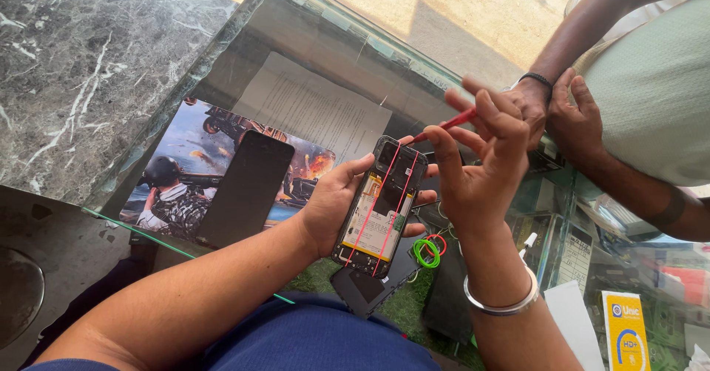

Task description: The person removes rubber bands from a disassembled smartphone, applies adhesive to the internal frame, reattaches the back cover, and secures the device with new rubber bands.

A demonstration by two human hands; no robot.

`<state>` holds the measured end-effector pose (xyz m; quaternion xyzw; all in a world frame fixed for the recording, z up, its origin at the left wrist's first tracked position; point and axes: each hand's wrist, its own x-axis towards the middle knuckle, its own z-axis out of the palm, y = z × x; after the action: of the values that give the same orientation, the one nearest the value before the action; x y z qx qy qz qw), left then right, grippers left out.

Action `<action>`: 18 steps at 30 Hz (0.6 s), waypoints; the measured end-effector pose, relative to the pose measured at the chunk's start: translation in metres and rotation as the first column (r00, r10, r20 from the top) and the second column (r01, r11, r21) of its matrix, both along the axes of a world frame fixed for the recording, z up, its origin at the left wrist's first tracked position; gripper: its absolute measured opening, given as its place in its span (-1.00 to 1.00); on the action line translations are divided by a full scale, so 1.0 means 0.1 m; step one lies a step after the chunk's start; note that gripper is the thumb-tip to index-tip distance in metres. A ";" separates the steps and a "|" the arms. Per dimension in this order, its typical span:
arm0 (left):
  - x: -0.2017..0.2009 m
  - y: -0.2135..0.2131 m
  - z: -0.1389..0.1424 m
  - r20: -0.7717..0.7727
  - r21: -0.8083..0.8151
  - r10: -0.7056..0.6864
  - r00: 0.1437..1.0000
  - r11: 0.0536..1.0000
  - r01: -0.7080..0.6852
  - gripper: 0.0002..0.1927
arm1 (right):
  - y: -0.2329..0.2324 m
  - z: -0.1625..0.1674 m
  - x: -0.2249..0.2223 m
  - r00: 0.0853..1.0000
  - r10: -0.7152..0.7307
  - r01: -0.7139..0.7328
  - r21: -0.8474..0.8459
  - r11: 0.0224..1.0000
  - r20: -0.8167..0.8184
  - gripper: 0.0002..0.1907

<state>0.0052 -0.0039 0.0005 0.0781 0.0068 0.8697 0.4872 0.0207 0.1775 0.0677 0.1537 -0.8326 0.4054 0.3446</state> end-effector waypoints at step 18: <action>-0.02 0.00 0.05 -0.003 0.017 0.010 1.000 1.000 -0.010 -0.41 | 0.19 -0.02 -0.01 0.983 0.168 -0.139 -0.284 0.949 0.080 -0.52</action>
<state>0.0030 -0.0039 0.0051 0.0837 0.0005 0.8720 0.4823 0.0197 0.1967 0.0661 0.1471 -0.7698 0.5509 0.2867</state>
